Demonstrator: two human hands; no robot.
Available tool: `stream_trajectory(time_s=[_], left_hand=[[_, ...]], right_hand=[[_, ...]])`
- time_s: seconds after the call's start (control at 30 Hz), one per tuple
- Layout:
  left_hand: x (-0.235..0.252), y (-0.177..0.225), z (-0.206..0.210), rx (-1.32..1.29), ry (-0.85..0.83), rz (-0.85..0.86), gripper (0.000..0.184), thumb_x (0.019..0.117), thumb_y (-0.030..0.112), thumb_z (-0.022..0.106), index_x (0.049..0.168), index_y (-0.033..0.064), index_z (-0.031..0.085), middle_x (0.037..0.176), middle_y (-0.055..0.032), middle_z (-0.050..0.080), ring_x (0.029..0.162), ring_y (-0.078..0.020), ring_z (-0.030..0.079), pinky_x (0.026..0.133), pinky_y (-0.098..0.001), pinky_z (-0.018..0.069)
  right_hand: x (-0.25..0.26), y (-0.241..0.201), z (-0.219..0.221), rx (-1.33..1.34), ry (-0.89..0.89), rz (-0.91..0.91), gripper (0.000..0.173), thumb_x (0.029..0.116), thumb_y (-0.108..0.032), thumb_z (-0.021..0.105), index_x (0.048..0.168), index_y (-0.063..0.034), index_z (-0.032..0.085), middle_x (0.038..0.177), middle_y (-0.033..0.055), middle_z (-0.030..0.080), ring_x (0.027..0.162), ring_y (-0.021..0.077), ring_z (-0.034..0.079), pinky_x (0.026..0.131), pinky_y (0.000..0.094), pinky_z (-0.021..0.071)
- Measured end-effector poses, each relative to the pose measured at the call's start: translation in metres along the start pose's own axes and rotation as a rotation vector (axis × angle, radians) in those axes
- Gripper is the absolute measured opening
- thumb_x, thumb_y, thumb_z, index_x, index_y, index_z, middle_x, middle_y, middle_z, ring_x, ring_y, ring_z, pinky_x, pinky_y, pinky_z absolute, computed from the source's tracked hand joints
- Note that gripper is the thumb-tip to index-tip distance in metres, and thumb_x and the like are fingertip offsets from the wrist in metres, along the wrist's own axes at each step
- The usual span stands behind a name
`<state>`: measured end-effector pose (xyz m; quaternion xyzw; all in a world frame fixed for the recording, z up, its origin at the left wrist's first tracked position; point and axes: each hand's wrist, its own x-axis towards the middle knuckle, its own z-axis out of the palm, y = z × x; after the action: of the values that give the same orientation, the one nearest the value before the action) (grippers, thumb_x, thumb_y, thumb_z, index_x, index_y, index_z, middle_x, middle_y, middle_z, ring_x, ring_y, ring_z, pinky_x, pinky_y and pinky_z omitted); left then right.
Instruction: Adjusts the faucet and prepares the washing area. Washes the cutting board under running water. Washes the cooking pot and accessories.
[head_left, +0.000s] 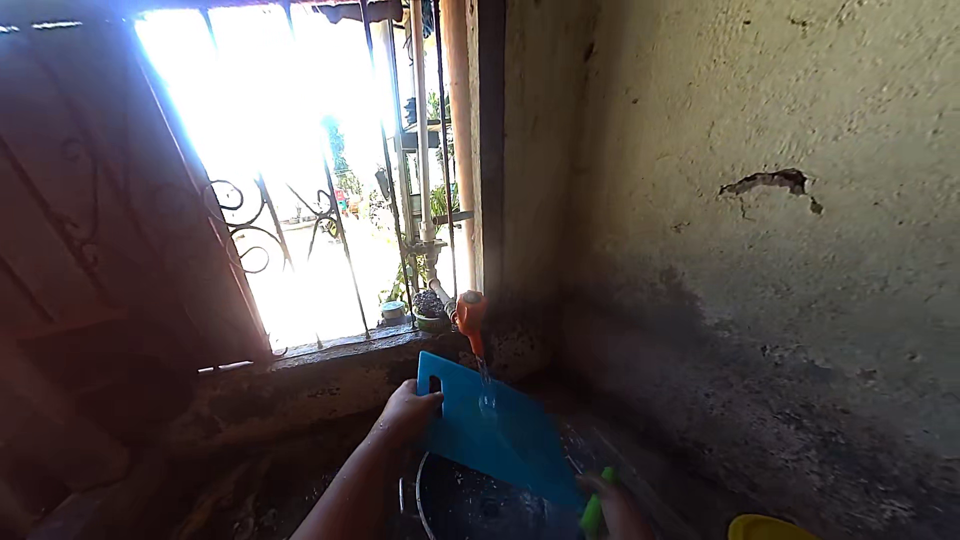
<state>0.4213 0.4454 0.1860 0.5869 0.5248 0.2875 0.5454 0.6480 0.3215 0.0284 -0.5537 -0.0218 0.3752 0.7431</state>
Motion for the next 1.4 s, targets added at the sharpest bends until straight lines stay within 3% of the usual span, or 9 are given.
stream_trajectory(time_s=[0.13,0.23,0.37,0.43,0.57,0.77,0.97,1.17,1.4], left_hand=[[0.004,0.025,0.011,0.464,-0.002,0.055,0.042,0.1064,0.028,0.055,0.141,0.0045,0.048,0.110,-0.0173,0.067,0.098,-0.0264,0.068,0.088,-0.0441,0.0560],[0.008,0.028,0.023,1.126,0.051,0.025,0.067,0.1079,0.033,0.046,0.161,0.0026,0.019,0.132,-0.0211,0.062,0.120,-0.0351,0.064,0.100,-0.0533,0.0520],[0.022,0.003,0.044,1.427,0.065,0.087,0.091,0.1030,0.063,0.038,0.162,-0.0019,0.017,0.170,-0.0258,0.002,0.157,-0.0449,0.001,0.124,-0.0655,0.0034],[0.023,-0.006,0.062,1.422,0.043,0.100,0.110,0.0951,0.078,0.036,0.162,-0.0051,0.011,0.171,-0.0246,-0.002,0.158,-0.0410,-0.006,0.125,-0.0600,-0.0047],[0.015,-0.030,0.104,1.366,-0.153,0.177,0.105,0.0942,0.076,0.042,0.164,0.0012,0.015,0.167,-0.0327,-0.002,0.155,-0.0517,-0.003,0.123,-0.0664,-0.0034],[0.038,-0.040,0.103,1.371,-0.513,0.433,0.063,0.1052,0.058,0.038,0.161,0.0313,0.034,0.172,0.0013,0.019,0.159,-0.0291,0.010,0.125,-0.0623,0.0049],[0.063,-0.034,0.091,1.330,0.004,0.083,0.095,0.0971,0.072,0.039,0.165,0.0101,0.017,0.171,-0.0211,-0.001,0.158,-0.0406,-0.004,0.125,-0.0613,-0.0018],[0.006,-0.091,0.146,1.243,-0.391,0.604,0.066,0.1093,0.046,0.031,0.163,0.0077,0.026,0.172,-0.0121,0.016,0.159,-0.0317,0.010,0.128,-0.0546,0.0077],[-0.004,-0.123,0.091,1.179,-0.560,1.023,0.044,0.1094,0.021,0.043,0.151,0.0096,0.051,0.160,-0.0074,0.045,0.151,-0.0258,0.037,0.124,-0.0439,0.0293]], right_hand=[[-0.008,-0.007,0.001,0.135,-0.149,0.142,0.018,0.0961,-0.001,0.051,0.112,-0.0084,0.052,0.092,0.0119,0.058,0.076,0.0240,0.062,0.063,0.0446,0.0570],[-0.007,-0.009,-0.001,-0.001,-0.100,0.117,0.020,0.0937,0.002,0.056,0.112,-0.0074,0.055,0.091,0.0113,0.058,0.074,0.0217,0.060,0.057,0.0378,0.0523],[-0.002,-0.006,0.000,-0.126,-0.021,0.117,0.028,0.0906,0.006,0.061,0.117,-0.0032,0.056,0.100,0.0154,0.057,0.083,0.0258,0.059,0.064,0.0439,0.0523],[-0.002,-0.005,0.001,-0.172,-0.054,0.126,0.029,0.0913,0.005,0.061,0.119,-0.0027,0.056,0.101,0.0155,0.057,0.085,0.0260,0.058,0.066,0.0441,0.0518],[-0.012,-0.008,0.005,-0.286,-0.161,0.135,0.029,0.0914,0.006,0.060,0.119,-0.0032,0.056,0.100,0.0143,0.058,0.082,0.0244,0.059,0.061,0.0415,0.0519],[-0.014,-0.008,0.008,-0.351,-0.192,0.138,0.033,0.0900,0.007,0.061,0.121,-0.0024,0.056,0.104,0.0153,0.059,0.087,0.0249,0.059,0.066,0.0428,0.0520],[-0.017,-0.009,0.014,-0.392,-0.236,0.131,0.033,0.0897,0.008,0.062,0.121,-0.0015,0.056,0.103,0.0155,0.059,0.086,0.0239,0.059,0.066,0.0404,0.0514],[-0.007,-0.003,0.009,-0.392,-0.063,0.002,0.035,0.0881,0.009,0.062,0.123,0.0017,0.059,0.107,0.0168,0.061,0.092,0.0241,0.058,0.076,0.0421,0.0492],[-0.008,-0.002,0.014,-0.433,-0.054,0.001,0.040,0.0877,0.009,0.064,0.126,0.0022,0.056,0.111,0.0182,0.060,0.097,0.0256,0.058,0.080,0.0428,0.0492]])
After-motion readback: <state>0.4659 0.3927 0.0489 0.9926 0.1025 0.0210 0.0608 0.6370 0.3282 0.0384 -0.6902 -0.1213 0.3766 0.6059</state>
